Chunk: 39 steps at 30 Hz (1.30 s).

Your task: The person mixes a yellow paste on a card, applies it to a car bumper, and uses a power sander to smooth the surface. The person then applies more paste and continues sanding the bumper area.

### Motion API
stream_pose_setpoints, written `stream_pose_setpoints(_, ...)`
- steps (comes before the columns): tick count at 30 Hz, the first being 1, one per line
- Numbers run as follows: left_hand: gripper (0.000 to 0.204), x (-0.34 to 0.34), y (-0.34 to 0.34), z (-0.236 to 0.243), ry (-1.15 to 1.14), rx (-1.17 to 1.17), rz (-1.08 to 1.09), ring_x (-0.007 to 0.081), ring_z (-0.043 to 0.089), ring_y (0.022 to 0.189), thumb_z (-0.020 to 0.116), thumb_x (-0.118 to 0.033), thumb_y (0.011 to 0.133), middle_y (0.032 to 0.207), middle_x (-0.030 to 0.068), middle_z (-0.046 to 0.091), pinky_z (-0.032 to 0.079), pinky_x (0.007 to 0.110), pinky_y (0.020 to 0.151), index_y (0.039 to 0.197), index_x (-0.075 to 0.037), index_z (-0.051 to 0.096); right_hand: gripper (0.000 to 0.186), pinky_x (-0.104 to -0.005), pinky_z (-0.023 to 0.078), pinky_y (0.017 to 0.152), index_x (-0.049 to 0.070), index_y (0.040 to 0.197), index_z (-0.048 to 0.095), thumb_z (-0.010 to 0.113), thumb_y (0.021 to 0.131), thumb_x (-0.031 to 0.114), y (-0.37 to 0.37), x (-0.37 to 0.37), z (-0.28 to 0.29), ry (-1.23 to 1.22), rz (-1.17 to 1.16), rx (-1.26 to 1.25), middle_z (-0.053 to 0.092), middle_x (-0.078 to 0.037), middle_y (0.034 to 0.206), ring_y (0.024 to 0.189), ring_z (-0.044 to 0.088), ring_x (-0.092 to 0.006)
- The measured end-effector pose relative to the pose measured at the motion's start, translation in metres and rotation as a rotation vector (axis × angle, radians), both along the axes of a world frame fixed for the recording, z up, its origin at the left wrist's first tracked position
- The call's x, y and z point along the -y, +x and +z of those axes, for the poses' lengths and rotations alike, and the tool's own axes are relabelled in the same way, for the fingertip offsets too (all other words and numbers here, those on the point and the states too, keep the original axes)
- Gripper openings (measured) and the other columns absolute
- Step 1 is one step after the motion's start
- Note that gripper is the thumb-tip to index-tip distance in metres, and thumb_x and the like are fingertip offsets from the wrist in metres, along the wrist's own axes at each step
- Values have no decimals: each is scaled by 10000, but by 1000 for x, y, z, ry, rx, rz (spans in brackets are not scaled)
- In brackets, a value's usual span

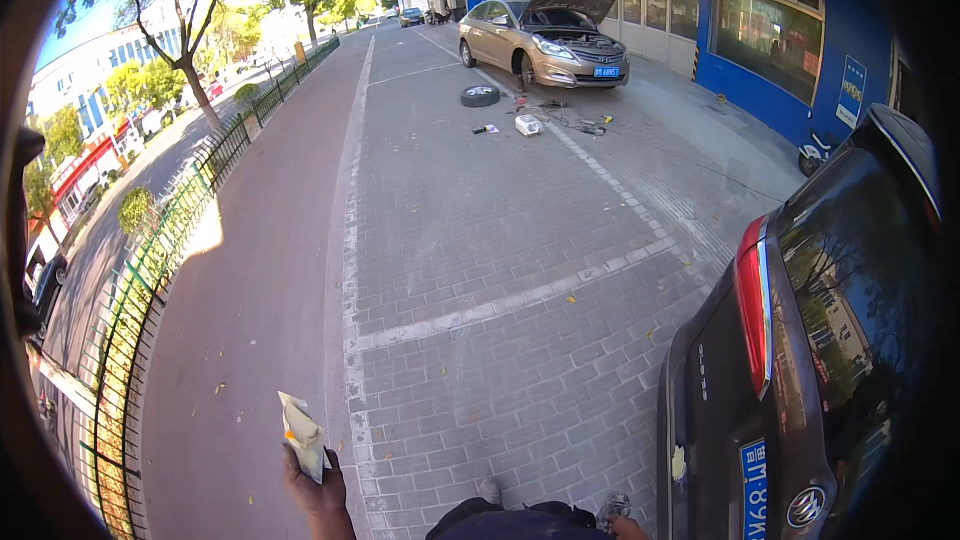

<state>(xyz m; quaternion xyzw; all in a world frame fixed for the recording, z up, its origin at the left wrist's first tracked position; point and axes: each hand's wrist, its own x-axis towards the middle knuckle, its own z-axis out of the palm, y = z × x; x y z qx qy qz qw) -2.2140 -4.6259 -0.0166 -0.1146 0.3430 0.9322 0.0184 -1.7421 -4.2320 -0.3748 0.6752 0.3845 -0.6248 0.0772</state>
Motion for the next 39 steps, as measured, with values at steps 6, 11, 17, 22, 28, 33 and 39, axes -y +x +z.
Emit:
stream_pose_setpoints(6,380,-154,-194,30,-43,-36,-107,142,663,1112,630,-453,1092,1275,-52,737,476,387,928,1363,-195,699,276,-494,524,581,24,1070,730,826,967,262,-175,-118,13,9,-48,-43,691,-113,852,703,666,-291)
stream_pose_setpoints(11,377,-285,-335,23,-76,-37,-101,140,672,1147,625,-443,1097,1294,-43,736,485,379,925,1374,-198,695,257,-490,515,577,47,1064,721,817,972,267,-316,-237,0,-17,-102,-48,677,-102,836,710,661,-284)
stream_pose_setpoints(17,374,-443,-470,28,-54,13,-104,134,699,1105,629,-446,1096,1273,-46,758,507,371,908,1366,-200,707,234,-485,504,572,75,1056,710,807,977,273,-444,-390,-18,-73,-269,-74,659,-87,816,720,656,-276)
stream_pose_setpoints(22,389,-568,-586,22,-38,54,-141,140,704,1111,622,-452,1098,1273,-43,760,513,373,925,1380,-194,697,216,-482,495,568,98,1050,702,799,981,278,-518,-515,-66,-161,-587,-249,645,-76,799,727,651,-269)
stream_pose_setpoints(28,390,-737,-738,-9,22,84,-211,175,725,1140,597,-435,1115,1290,-14,762,565,384,912,1384,-169,688,162,-459,480,541,166,1027,660,747,1004,300,-646,-684,-112,-194,-682,-358,613,-45,817,666,600,-277)
stream_pose_setpoints(33,453,-881,-872,0,178,101,-264,282,747,1167,584,-385,1120,1329,106,751,615,441,944,1431,-61,642,190,-502,528,575,156,1115,716,766,984,285,-794,-778,-31,-43,-422,-127,701,-69,905,729,679,-287)
stream_pose_setpoints(39,450,-1065,-1025,48,105,23,-442,233,708,1161,568,-426,1131,1344,40,725,556,425,939,1456,-122,632,222,-514,537,588,132,1136,726,772,976,279,-945,-911,39,59,-321,-64,714,-81,918,754,698,-292)
